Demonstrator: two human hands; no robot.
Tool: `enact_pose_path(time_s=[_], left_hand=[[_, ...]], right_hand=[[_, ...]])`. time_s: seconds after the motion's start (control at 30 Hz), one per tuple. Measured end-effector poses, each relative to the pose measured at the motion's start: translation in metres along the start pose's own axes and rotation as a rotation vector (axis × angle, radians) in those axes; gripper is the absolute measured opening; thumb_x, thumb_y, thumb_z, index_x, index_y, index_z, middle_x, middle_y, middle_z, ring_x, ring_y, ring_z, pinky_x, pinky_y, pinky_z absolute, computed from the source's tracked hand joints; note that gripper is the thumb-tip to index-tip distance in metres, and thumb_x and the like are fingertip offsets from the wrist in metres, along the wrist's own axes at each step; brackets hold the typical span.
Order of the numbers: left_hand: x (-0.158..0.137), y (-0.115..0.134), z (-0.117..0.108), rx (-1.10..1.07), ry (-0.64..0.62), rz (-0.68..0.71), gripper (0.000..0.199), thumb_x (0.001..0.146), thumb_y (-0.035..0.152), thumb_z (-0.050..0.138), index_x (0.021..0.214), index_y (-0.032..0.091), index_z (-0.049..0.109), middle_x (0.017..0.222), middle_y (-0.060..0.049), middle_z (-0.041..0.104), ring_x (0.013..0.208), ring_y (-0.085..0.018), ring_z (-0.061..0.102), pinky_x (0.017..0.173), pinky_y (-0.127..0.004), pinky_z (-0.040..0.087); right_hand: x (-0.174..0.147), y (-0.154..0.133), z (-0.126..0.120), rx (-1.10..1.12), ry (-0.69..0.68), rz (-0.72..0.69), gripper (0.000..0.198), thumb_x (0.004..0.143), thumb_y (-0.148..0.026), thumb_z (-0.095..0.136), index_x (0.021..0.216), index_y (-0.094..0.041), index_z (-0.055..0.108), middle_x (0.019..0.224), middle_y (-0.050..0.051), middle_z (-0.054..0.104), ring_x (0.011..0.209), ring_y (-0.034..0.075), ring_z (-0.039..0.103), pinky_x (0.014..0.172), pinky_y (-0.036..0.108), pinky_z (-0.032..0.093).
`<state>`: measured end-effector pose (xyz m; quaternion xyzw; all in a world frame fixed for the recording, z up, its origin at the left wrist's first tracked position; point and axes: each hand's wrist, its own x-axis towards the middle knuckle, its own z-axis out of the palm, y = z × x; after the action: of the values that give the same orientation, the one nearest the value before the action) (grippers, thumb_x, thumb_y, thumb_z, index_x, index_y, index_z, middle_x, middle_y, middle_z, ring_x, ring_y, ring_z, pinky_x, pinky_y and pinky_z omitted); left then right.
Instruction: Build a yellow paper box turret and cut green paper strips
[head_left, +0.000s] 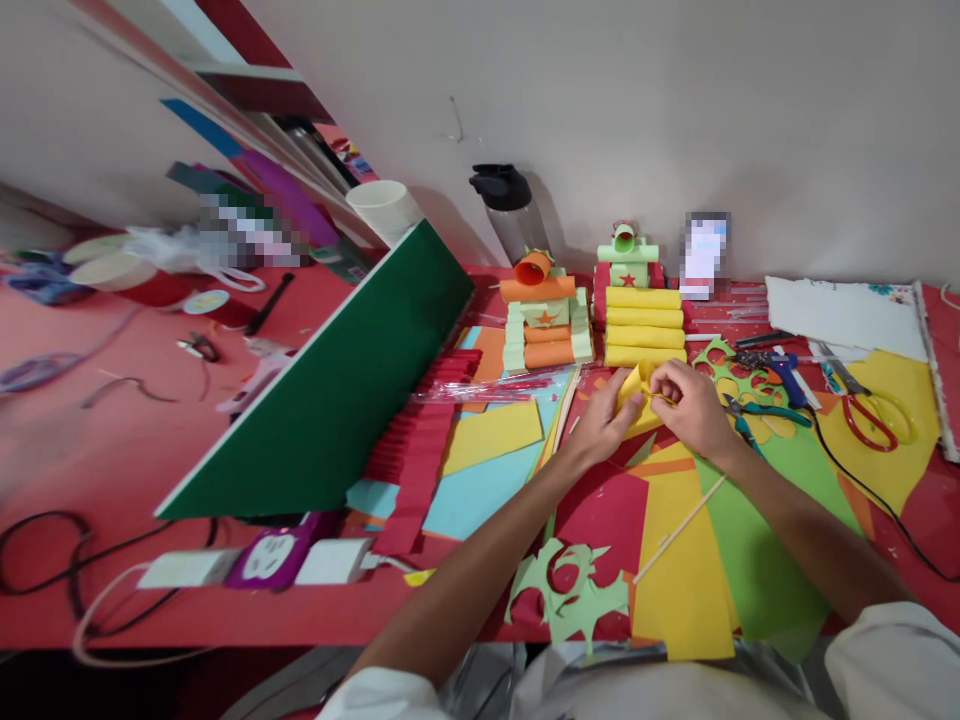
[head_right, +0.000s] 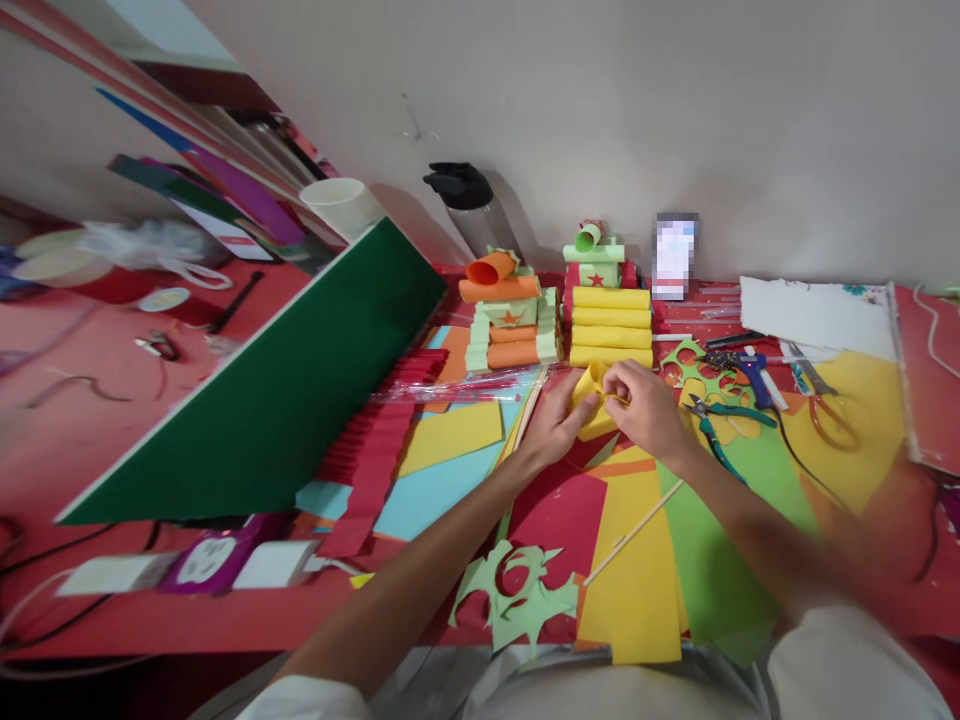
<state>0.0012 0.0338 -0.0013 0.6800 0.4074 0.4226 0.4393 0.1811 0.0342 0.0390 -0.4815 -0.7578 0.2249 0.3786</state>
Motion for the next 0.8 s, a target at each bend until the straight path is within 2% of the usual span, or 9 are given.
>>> enact_pose_path(time_s=[0.17,0.33,0.43,0.53,0.6,0.7,0.8], left_hand=[[0.0,0.001,0.001,0.009,0.008,0.036,0.044,0.105,0.056,0.048,0.118,0.017,0.062,0.104,-0.006,0.07,0.095,-0.023,0.064,0.084,-0.031,0.049],[-0.001,0.003,0.004,-0.009,0.002,0.023,0.042,0.105,0.054,0.049,0.116,0.016,0.062,0.106,-0.007,0.07,0.095,-0.023,0.066,0.087,-0.032,0.051],[-0.002,0.004,0.003,-0.006,0.008,-0.008,0.044,0.104,0.056,0.049,0.115,0.016,0.064,0.104,-0.007,0.071,0.091,-0.022,0.066,0.083,-0.032,0.052],[-0.002,0.007,0.002,-0.003,0.023,-0.045,0.043,0.101,0.057,0.055,0.113,0.016,0.065,0.095,-0.005,0.071,0.082,-0.02,0.064,0.076,-0.03,0.052],[-0.001,0.009,0.003,-0.045,0.022,-0.062,0.045,0.098,0.057,0.062,0.114,0.016,0.067,0.096,-0.005,0.073,0.083,-0.021,0.066,0.076,-0.03,0.053],[0.0,0.012,0.004,-0.134,0.017,-0.087,0.048,0.093,0.058,0.068,0.116,0.016,0.069,0.103,-0.007,0.076,0.091,-0.023,0.069,0.082,-0.031,0.055],[0.001,0.011,0.006,-0.18,0.014,-0.137,0.049,0.091,0.06,0.069,0.109,0.015,0.073,0.098,-0.007,0.077,0.086,-0.022,0.069,0.076,-0.029,0.054]], right_hand=[[-0.003,0.003,-0.001,0.067,-0.015,-0.049,0.016,0.082,-0.008,0.059,0.081,-0.024,0.06,0.078,-0.001,0.053,0.068,0.016,0.053,0.064,0.029,0.042],[-0.002,0.006,-0.017,0.144,-0.146,-0.041,0.01,0.084,-0.014,0.063,0.084,-0.023,0.066,0.082,0.001,0.057,0.067,0.015,0.053,0.061,0.029,0.044],[0.002,0.006,-0.027,0.178,-0.236,-0.019,0.006,0.09,-0.024,0.067,0.09,-0.023,0.073,0.09,0.003,0.063,0.07,0.015,0.057,0.063,0.031,0.047],[0.004,0.01,-0.028,0.257,-0.246,0.054,0.014,0.094,-0.034,0.068,0.091,-0.023,0.075,0.095,0.005,0.066,0.081,0.018,0.063,0.072,0.033,0.051],[0.004,0.016,-0.024,0.344,-0.212,0.144,0.015,0.09,-0.037,0.072,0.093,-0.022,0.07,0.092,0.003,0.064,0.08,0.017,0.062,0.071,0.032,0.052],[0.003,0.025,-0.015,0.431,-0.16,0.254,0.03,0.08,-0.038,0.081,0.098,-0.022,0.062,0.091,0.0,0.06,0.077,0.015,0.058,0.068,0.029,0.051],[0.004,0.03,-0.008,0.471,-0.149,0.286,0.034,0.079,-0.037,0.081,0.102,-0.022,0.062,0.099,0.002,0.063,0.088,0.016,0.061,0.078,0.03,0.052]])
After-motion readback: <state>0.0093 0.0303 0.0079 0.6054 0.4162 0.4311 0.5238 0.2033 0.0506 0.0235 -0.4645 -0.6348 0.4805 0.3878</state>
